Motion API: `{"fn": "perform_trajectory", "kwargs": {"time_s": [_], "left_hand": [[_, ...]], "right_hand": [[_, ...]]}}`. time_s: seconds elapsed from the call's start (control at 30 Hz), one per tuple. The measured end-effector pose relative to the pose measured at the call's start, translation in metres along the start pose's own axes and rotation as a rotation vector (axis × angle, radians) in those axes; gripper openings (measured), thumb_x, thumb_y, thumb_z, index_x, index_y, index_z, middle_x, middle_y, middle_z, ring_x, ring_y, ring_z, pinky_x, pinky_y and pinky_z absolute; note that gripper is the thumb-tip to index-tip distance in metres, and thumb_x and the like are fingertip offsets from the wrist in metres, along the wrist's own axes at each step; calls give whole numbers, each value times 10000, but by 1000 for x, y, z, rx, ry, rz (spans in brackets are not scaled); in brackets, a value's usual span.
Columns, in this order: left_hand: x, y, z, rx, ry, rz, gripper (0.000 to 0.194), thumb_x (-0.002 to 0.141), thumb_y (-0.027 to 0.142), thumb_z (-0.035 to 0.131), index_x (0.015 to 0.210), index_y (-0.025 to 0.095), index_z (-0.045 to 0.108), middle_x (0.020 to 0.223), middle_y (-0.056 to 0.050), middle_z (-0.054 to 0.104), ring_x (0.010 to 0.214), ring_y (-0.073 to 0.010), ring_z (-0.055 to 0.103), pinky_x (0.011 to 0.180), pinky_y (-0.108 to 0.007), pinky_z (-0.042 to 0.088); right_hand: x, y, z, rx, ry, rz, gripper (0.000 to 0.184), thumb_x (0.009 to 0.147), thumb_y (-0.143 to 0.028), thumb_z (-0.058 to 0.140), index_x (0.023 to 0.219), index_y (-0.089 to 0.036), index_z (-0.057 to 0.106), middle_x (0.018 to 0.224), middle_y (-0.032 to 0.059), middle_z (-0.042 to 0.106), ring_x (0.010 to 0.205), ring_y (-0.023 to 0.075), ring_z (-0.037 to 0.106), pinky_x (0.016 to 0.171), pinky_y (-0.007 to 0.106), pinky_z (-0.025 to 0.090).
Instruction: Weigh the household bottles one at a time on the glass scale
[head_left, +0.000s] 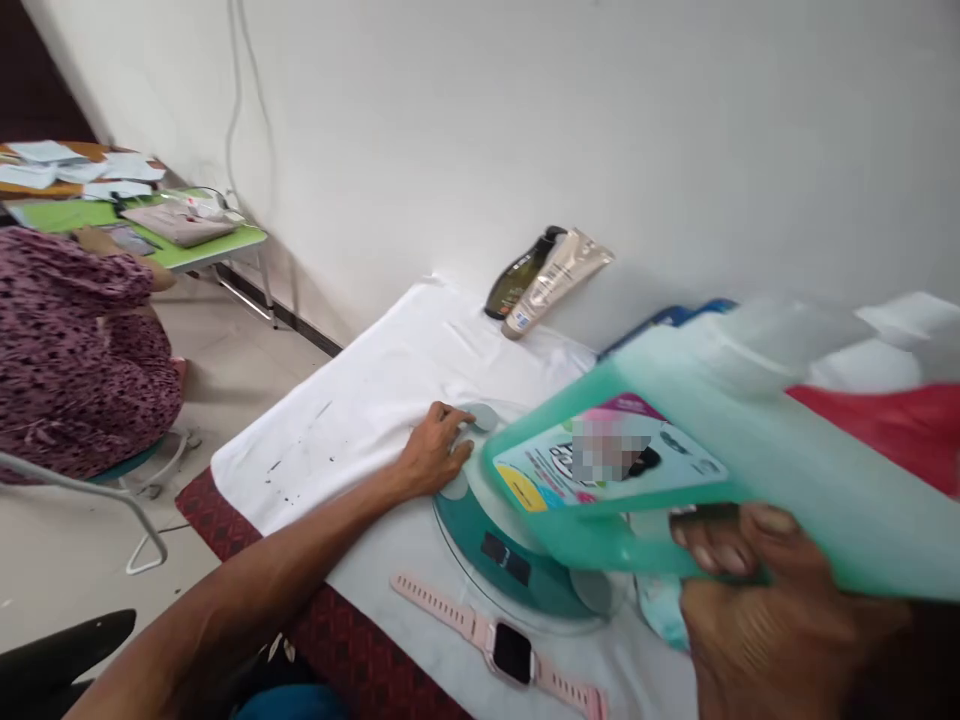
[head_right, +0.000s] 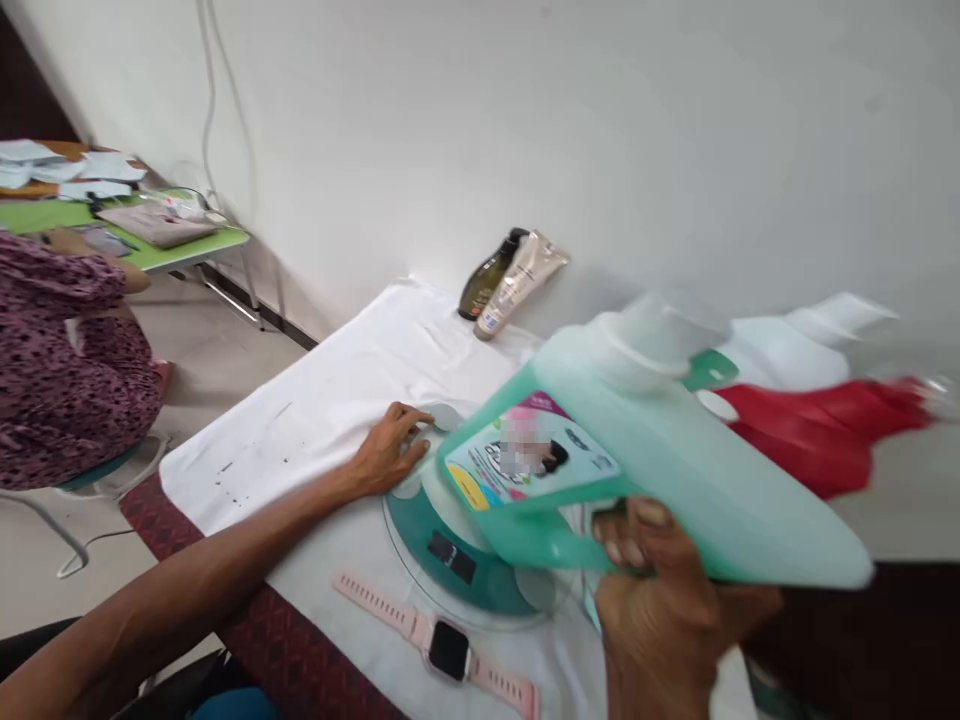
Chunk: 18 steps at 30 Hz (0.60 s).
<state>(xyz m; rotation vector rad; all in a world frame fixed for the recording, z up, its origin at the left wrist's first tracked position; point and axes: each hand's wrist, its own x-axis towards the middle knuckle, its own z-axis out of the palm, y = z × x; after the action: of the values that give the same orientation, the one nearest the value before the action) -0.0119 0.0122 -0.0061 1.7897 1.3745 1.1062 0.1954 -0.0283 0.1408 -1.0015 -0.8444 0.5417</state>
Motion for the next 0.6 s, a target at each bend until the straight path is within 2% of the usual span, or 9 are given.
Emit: {"fn": "perform_trajectory", "kwargs": {"time_s": [0.07,0.13,0.23,0.3,0.4,0.47,0.6], "left_hand": [[1,-1,0,1,-2,5,337,916,177,620,1251,215,640,1211,-84,565,1007,-207,698,951,-412,595],[2,-1,0,1,-7,8,336,929,192,608,1263,208,635,1215,-90,557,1024,-213,692,953,-424,594],[4,-1,-2,6,-29,9,328,933,215,608,1259,209,645,1216,-91,553,1033,-217,688,957,-443,594],[5,0,-3,19,-37,9,318,936,231,610,1252,219,651,1211,-84,561,1019,-212,690,946,-444,601],[4,0,-4,62,-27,28,313,947,251,606,1256,229,651,1214,-81,569,999,-201,695,918,-432,617],[3,1,-3,80,-14,40,317,950,253,608,1263,226,648,1228,-86,564,1007,-198,693,919,-430,621],[3,5,-3,97,-3,19,320,957,272,615,1271,218,645,1269,-98,551,1002,-191,685,901,-430,631]], "right_hand": [[1,4,-3,4,-15,-4,466,475,-315,859,378,-232,410,381,-66,341,331,74,288,343,273,244],[4,7,-7,8,-68,-8,459,524,-349,866,416,-228,438,391,-73,338,353,83,324,371,272,287],[7,12,-23,-26,-183,-63,354,643,-454,863,616,-209,609,534,-29,516,473,140,503,484,316,445],[7,18,-39,-66,-231,-136,376,700,-541,830,795,-214,669,698,14,621,632,197,619,613,372,531],[3,29,-68,-127,-161,-168,440,774,-658,727,898,-243,654,821,24,627,780,222,654,696,381,547],[-3,39,-85,-195,-62,-137,465,849,-695,619,859,-231,645,783,17,612,715,199,638,632,345,519],[-16,56,-109,-351,51,-93,496,960,-635,518,738,-205,627,661,11,614,566,169,592,523,308,460]]}}
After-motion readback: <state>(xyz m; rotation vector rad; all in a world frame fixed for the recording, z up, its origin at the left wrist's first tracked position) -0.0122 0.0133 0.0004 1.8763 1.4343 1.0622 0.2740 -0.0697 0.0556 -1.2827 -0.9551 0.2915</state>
